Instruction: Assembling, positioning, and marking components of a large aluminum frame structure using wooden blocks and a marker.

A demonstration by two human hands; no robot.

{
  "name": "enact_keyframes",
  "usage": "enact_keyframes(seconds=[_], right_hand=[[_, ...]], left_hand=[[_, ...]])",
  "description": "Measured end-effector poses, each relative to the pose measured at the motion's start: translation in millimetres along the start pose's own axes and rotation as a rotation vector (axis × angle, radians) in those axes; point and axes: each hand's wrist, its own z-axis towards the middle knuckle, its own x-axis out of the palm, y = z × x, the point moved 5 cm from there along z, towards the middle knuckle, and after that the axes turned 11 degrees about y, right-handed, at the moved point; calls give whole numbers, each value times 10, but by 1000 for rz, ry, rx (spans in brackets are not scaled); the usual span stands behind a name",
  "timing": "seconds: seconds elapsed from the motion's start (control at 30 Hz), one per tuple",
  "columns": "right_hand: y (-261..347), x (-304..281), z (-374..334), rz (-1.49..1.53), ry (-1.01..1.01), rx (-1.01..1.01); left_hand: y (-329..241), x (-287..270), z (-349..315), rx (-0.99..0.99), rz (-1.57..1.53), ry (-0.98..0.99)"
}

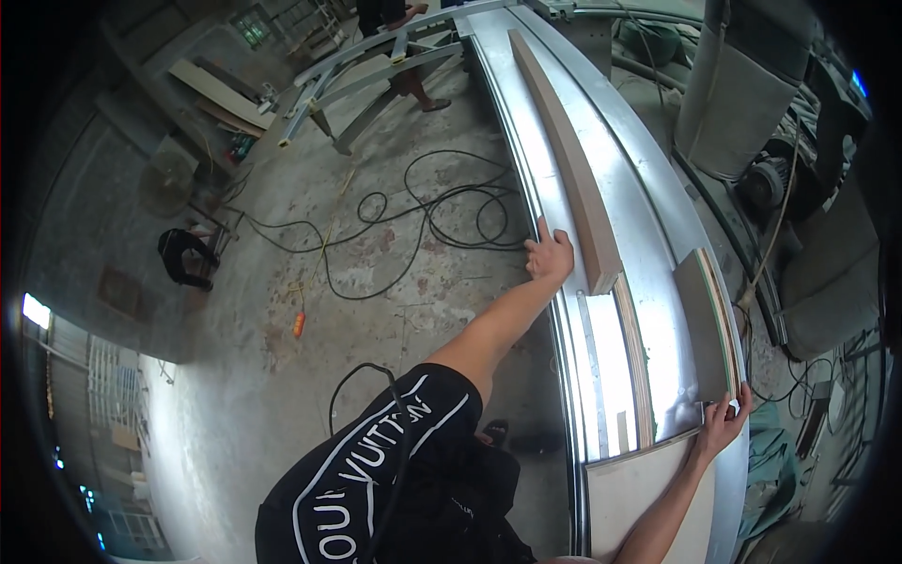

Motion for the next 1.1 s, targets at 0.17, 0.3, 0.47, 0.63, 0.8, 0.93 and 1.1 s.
enact_keyframes(seconds=[0.17,0.3,0.47,0.63,0.8,0.93,1.1], right_hand=[[-16,-21,-8,-56,-3,-19],[-10,-10,-6,-53,-1,8],[-62,-35,2,-55,-1,18],[-19,-32,-8,-68,-2,11],[-63,-73,-3,-111,-5,-6],[-78,28,12,-35,56,35],[-188,-168,84,-129,21,30]], left_hand=[[-9,8,-20,-1,-23,43],[-11,-7,-18,-4,-31,42],[-18,-6,-15,-4,-29,43],[-9,10,-26,6,-30,39],[-7,22,-32,7,-19,29],[61,-29,-11,-19,-22,44],[-34,40,36,-21,-8,-20]])
